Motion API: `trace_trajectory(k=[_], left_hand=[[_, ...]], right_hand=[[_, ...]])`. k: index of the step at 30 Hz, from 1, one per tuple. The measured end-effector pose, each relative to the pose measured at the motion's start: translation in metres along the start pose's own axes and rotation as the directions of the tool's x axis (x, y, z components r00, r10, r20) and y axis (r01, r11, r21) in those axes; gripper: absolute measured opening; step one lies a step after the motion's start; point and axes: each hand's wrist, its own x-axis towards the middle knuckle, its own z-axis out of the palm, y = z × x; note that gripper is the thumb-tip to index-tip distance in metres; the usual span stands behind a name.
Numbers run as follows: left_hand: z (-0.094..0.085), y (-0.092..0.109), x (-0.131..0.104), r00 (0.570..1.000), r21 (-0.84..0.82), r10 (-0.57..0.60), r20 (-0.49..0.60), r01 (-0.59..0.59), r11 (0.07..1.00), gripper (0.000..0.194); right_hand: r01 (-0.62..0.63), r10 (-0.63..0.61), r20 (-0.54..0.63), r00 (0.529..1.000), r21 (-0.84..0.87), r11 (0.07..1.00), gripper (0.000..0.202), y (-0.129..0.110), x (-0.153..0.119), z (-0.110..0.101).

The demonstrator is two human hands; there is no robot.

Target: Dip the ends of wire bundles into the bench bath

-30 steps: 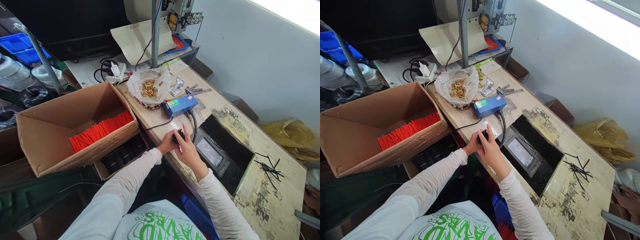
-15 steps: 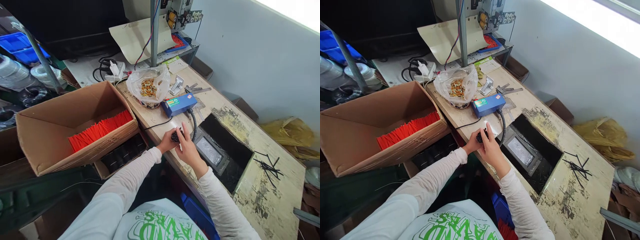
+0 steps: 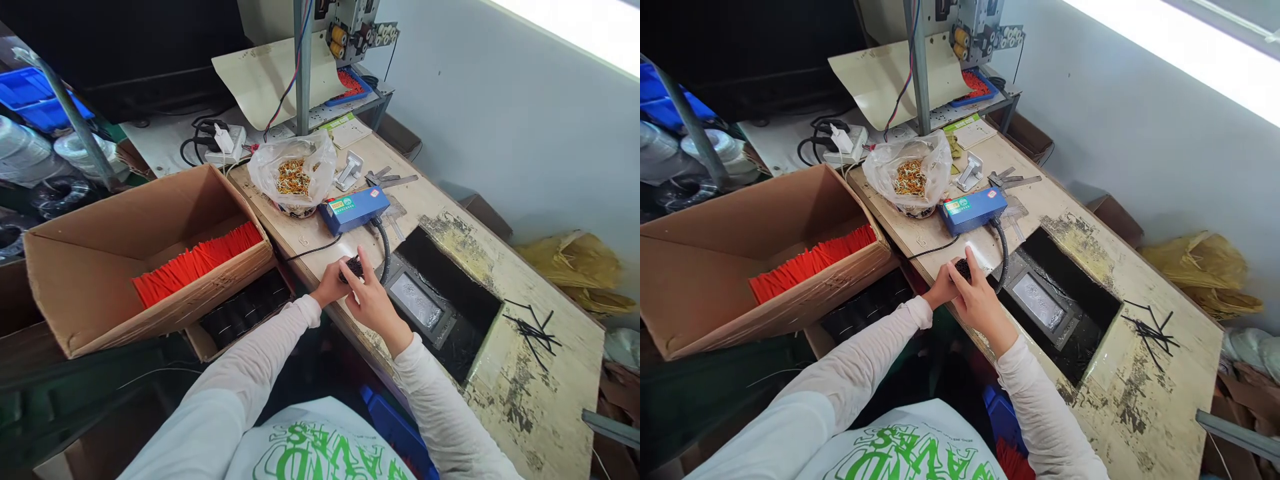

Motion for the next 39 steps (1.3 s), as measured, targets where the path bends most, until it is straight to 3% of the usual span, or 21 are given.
trace_trajectory(k=[9,13,22,32,37,39], left_hand=[[0.002,-0.001,0.000,0.999,0.006,0.027,-0.044,-0.027,1.000,0.033],[0.002,0.000,0.000,0.998,-0.005,0.048,-0.030,-0.048,0.999,0.035],[0.001,0.004,0.000,0.999,0.014,0.030,-0.024,-0.030,0.999,0.045],[0.001,0.008,0.001,0.999,-0.031,-0.046,-0.028,0.045,0.998,0.035],[0.000,0.028,0.001,0.989,-0.217,-0.145,-0.003,0.141,0.966,0.021],[-0.003,0.046,-0.004,0.969,-0.327,-0.240,0.057,0.245,0.913,0.022]], right_hand=[[-0.041,0.051,0.042,0.998,-0.202,0.979,0.082,0.001,0.003,-0.012],[-0.070,0.076,0.019,0.997,-0.225,0.972,0.084,0.003,0.004,-0.021],[-0.029,0.053,0.083,0.995,-0.261,0.965,0.085,0.007,0.005,-0.024],[-0.007,0.016,0.072,0.997,-0.127,0.992,0.094,0.007,0.003,-0.023],[-0.159,0.181,-0.164,0.970,0.141,0.977,0.081,0.016,0.002,-0.029],[-0.200,0.248,-0.166,0.954,0.263,0.944,0.071,0.017,0.001,-0.032]])
